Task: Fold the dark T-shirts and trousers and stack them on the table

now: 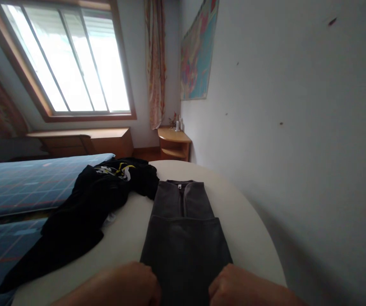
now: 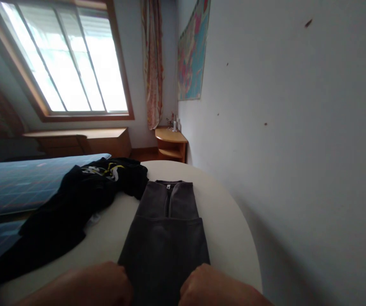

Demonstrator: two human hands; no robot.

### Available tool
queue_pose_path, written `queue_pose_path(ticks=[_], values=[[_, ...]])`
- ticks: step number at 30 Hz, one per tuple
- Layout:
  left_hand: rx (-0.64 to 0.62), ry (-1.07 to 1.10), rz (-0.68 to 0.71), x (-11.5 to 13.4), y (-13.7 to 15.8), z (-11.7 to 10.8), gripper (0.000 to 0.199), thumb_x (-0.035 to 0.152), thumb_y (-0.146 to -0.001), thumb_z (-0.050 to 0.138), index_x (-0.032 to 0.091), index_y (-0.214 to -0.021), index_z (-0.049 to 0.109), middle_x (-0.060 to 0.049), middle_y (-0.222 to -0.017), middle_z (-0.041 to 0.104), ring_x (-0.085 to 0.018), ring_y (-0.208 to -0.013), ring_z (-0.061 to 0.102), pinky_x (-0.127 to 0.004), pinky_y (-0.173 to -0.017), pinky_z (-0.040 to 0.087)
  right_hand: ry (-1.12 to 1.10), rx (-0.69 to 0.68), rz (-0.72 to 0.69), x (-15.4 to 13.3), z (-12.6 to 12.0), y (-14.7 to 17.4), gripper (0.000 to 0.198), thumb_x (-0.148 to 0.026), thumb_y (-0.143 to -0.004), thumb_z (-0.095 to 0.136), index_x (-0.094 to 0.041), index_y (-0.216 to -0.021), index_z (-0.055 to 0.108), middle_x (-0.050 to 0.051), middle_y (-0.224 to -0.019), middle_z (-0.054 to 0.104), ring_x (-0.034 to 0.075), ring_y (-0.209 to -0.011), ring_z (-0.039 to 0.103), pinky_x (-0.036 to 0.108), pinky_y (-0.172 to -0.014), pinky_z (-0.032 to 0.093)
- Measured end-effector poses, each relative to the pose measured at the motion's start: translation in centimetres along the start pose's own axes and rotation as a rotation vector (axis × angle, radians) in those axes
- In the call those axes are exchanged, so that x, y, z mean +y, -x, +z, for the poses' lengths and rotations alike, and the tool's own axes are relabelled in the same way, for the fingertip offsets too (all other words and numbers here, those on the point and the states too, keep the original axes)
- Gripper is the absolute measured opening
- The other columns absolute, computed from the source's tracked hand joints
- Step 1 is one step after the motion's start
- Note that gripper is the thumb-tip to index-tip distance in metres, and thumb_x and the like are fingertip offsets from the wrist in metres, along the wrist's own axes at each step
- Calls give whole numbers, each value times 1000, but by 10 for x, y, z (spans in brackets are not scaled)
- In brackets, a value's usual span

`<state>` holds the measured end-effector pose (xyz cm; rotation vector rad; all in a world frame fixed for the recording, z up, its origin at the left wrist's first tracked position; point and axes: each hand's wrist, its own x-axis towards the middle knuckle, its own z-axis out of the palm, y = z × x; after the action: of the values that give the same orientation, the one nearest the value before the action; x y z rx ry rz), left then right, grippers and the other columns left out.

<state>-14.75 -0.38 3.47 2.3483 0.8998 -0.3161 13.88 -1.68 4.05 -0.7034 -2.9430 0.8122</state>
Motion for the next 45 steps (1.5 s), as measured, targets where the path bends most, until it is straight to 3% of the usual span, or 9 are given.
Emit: queue_pose_path(ticks=[2, 6, 8, 13, 20, 26, 30, 35, 45], values=[[40, 88, -37, 0, -2, -21, 6, 29, -77, 69, 26, -81, 72, 2, -70, 71, -16, -58, 64, -23, -52, 42, -3, 77, 60, 7, -10, -4, 12, -15, -81, 66, -25, -84, 73, -3, -74, 69, 11, -62, 61, 20, -58, 43], [450, -41, -95, -19, -19, -52, 21, 28, -85, 61, 24, -104, 67, -4, -103, 71, -22, -94, 66, -31, -82, 49, 137, 387, 301, 40, -24, -11, 18, -21, -90, 57, -24, -97, 73, 4, -94, 72, 19, -88, 66, 30, -80, 48], [530, -101, -131, -35, -29, -58, 29, 29, -83, 64, 22, -112, 65, -8, -116, 67, -27, -108, 62, -38, -94, 46, 183, 487, 378, 62, -28, -14, 18, -24, -92, 57, -23, -103, 71, 7, -103, 71, 22, -97, 64, 36, -89, 47], [481, -132, -205, -62, -46, -68, 39, 40, -80, 68, 21, -114, 66, -10, -115, 67, -31, -110, 62, -45, -99, 42, 203, 489, 464, 94, -38, -25, 24, -36, -91, 63, -20, -107, 71, 10, -109, 71, 27, -104, 62, 42, -93, 45], [316, -138, -219, -63, -73, -82, 39, 51, -73, 73, 20, -97, 67, -6, -95, 72, -26, -89, 66, -33, -79, 46, 141, 390, 415, 94, -46, -54, 26, -43, -86, 69, -21, -99, 72, 7, -99, 70, 24, -95, 62, 38, -87, 46], [300, -96, -146, -68, -73, -78, 34, 38, -73, 76, 21, -100, 63, -4, -97, 68, -23, -88, 64, -27, -70, 44, 69, 372, 411, 96, -46, -56, 16, -28, -80, 74, -20, -92, 67, 5, -96, 66, 20, -90, 60, 31, -79, 46], [296, -69, -94, -65, -66, -77, 24, 28, -79, 70, 23, -101, 61, -1, -90, 67, -20, -81, 63, -26, -65, 40, -19, 350, 388, 94, -48, -53, 11, -27, -86, 67, -21, -94, 62, 2, -92, 68, 17, -80, 61, 27, -71, 43], [373, 13, -34, -67, -58, -81, 20, 24, -83, 65, 24, -103, 61, 0, -94, 68, -18, -85, 63, -25, -72, 43, -80, 357, 345, 97, -48, -52, 13, -25, -91, 60, -23, -103, 62, 1, -95, 71, 18, -83, 65, 28, -74, 46], [529, 266, 184, -90, -69, -152, 26, 26, -85, 64, 18, -108, 70, -3, -104, 73, -19, -94, 66, -29, -86, 48, -21, 473, 118, 129, -114, -71, 30, -30, -98, 50, -27, -122, 67, 2, -120, 72, 21, -109, 67, 35, -97, 49]])
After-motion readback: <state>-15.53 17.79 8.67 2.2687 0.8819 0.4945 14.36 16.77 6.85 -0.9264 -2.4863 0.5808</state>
